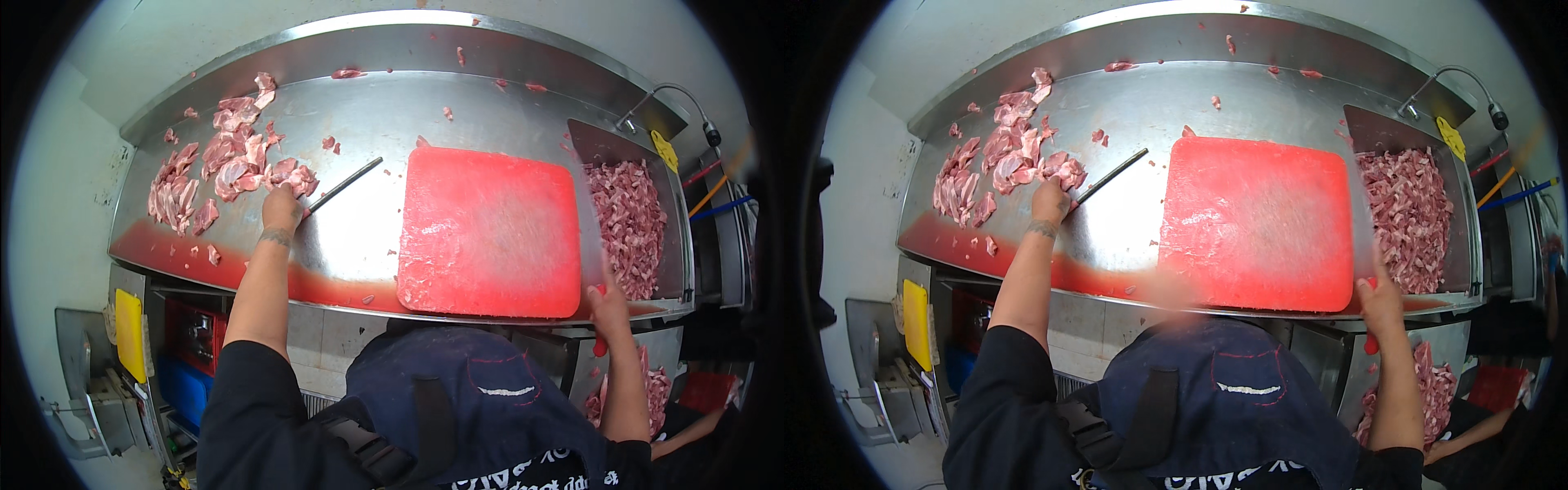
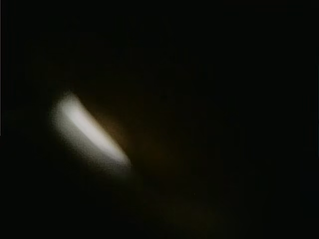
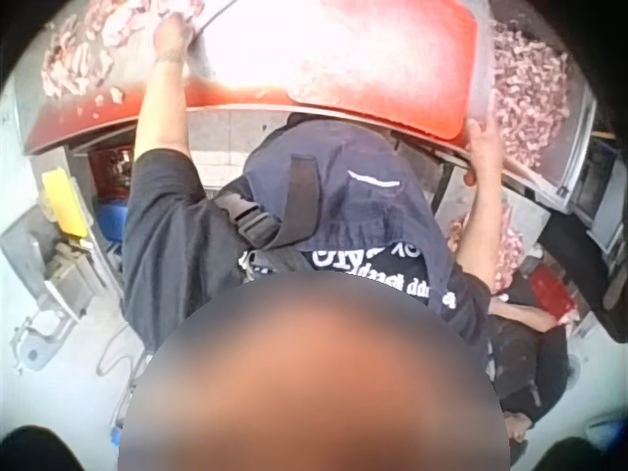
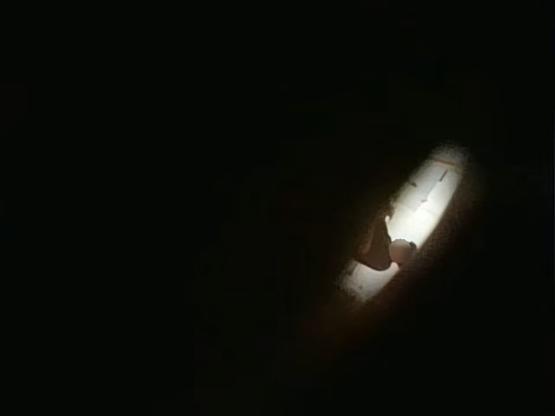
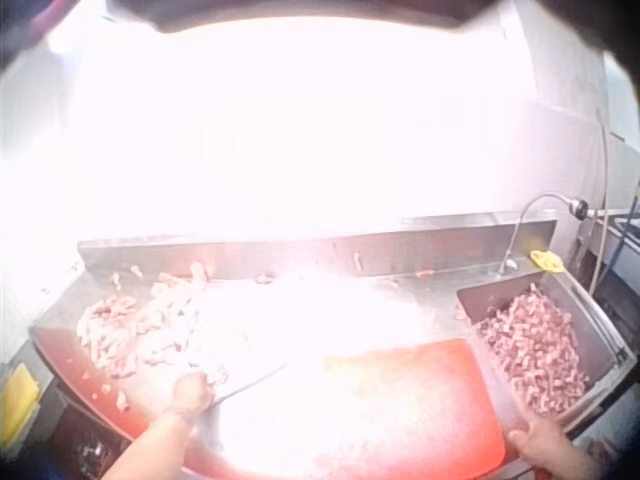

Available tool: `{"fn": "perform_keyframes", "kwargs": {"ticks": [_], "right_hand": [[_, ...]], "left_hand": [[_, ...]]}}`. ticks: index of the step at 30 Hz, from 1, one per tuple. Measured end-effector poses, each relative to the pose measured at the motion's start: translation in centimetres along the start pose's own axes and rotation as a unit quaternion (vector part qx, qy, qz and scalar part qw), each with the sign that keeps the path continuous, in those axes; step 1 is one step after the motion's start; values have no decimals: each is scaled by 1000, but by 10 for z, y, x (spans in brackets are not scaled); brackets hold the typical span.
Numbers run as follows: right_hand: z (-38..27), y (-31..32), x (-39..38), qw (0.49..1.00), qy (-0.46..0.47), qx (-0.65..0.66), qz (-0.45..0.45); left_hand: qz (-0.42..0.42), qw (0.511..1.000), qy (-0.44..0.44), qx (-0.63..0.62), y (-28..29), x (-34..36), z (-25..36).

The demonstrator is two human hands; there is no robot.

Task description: The person cuts raw meat into smaller pieces on a red cutting board using a knife. The cut pieces are placed into a metal bin. The person repeatedly picks up new pieces of meat, slices them, and transfers the cut portions to the bin.

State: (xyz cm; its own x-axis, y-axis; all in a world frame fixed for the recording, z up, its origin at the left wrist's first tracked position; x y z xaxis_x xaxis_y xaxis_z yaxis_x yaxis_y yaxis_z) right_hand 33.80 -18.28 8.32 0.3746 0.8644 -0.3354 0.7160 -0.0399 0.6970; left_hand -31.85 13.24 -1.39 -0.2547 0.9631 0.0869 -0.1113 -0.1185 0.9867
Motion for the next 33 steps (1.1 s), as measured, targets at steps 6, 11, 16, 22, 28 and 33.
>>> {"fn": "perform_keyframes", "kwargs": {"ticks": [6,11,16,22,28,33], "right_hand": [[-27,-39,-38,964,189,-106,-156],[-9,-27,-43,982,71,-99,-142],[-2,-11,-49,991,109,-8,-79],[6,-5,-61,991,127,-9,-32],[3,-6,-91,988,147,-46,-20],[-30,-44,-81,950,145,-203,-187]], "left_hand": [[-123,941,51,-312,16,41,9],[-331,760,18,-560,111,24,101],[-419,661,-84,-616,184,-27,225],[-521,580,-100,-618,137,-82,299],[-596,672,-32,-439,16,-179,297],[-531,728,-56,-431,4,-183,288]]}}
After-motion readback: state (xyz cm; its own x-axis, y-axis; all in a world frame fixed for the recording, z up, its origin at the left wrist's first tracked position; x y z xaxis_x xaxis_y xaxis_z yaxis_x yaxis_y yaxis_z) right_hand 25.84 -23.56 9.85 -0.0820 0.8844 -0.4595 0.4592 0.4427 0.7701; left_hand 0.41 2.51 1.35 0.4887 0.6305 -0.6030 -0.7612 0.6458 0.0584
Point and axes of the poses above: each hand's wrist, its own x-axis towards the middle knuckle, its own y-axis out of the back of the hand, z = x × y, the point moved 4 cm from there along x, towards the middle knuckle, and after that the axes turned 8 degrees about y, right-handed, at the moved point
